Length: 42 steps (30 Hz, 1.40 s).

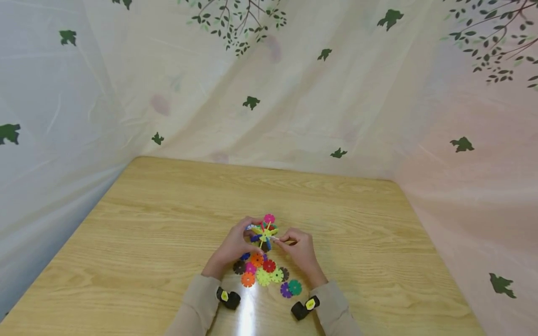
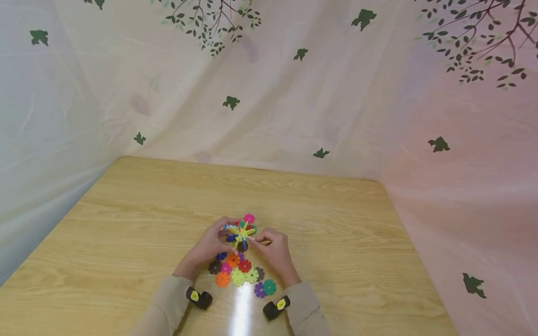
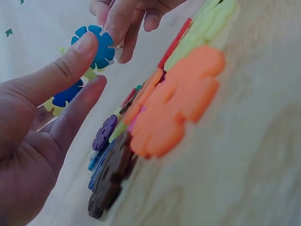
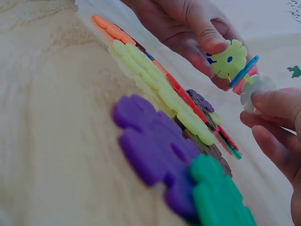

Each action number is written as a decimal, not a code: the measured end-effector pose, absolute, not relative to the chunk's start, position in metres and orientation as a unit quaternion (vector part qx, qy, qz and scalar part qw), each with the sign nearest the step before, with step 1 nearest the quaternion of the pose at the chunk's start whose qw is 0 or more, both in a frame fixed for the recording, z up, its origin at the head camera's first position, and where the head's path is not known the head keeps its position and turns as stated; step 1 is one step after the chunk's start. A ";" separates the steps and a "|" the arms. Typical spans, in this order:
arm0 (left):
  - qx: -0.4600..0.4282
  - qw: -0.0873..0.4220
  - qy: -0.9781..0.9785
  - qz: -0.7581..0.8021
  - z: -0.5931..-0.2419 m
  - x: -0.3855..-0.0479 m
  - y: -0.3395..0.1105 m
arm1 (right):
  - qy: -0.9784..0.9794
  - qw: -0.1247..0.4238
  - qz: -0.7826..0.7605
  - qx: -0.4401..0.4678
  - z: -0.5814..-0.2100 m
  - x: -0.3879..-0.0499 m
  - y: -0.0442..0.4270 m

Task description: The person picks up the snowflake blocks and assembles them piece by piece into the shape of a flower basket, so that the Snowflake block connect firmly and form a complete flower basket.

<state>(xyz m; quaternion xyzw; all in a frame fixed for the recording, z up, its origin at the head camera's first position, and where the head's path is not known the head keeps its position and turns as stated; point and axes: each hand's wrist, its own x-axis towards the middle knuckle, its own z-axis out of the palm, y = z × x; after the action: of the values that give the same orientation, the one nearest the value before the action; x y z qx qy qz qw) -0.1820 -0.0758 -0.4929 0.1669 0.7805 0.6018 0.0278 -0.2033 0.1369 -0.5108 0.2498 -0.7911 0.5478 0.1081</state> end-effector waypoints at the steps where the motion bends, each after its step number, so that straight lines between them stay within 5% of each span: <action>1: 0.167 0.028 0.783 0.599 -0.493 -0.182 -0.076 | -0.792 0.104 0.546 0.253 -0.511 -0.203 0.137; 42: 0.148 0.034 0.775 0.613 -0.497 -0.184 -0.073 | -0.791 0.095 0.567 0.207 -0.480 -0.186 0.130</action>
<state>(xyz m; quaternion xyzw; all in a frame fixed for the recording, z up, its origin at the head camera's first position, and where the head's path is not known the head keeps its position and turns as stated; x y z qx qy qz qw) -0.1839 -0.0733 -0.4965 0.1478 0.7752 0.6132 0.0339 -0.1857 0.1298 -0.4797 0.2074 -0.7913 0.5673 0.0949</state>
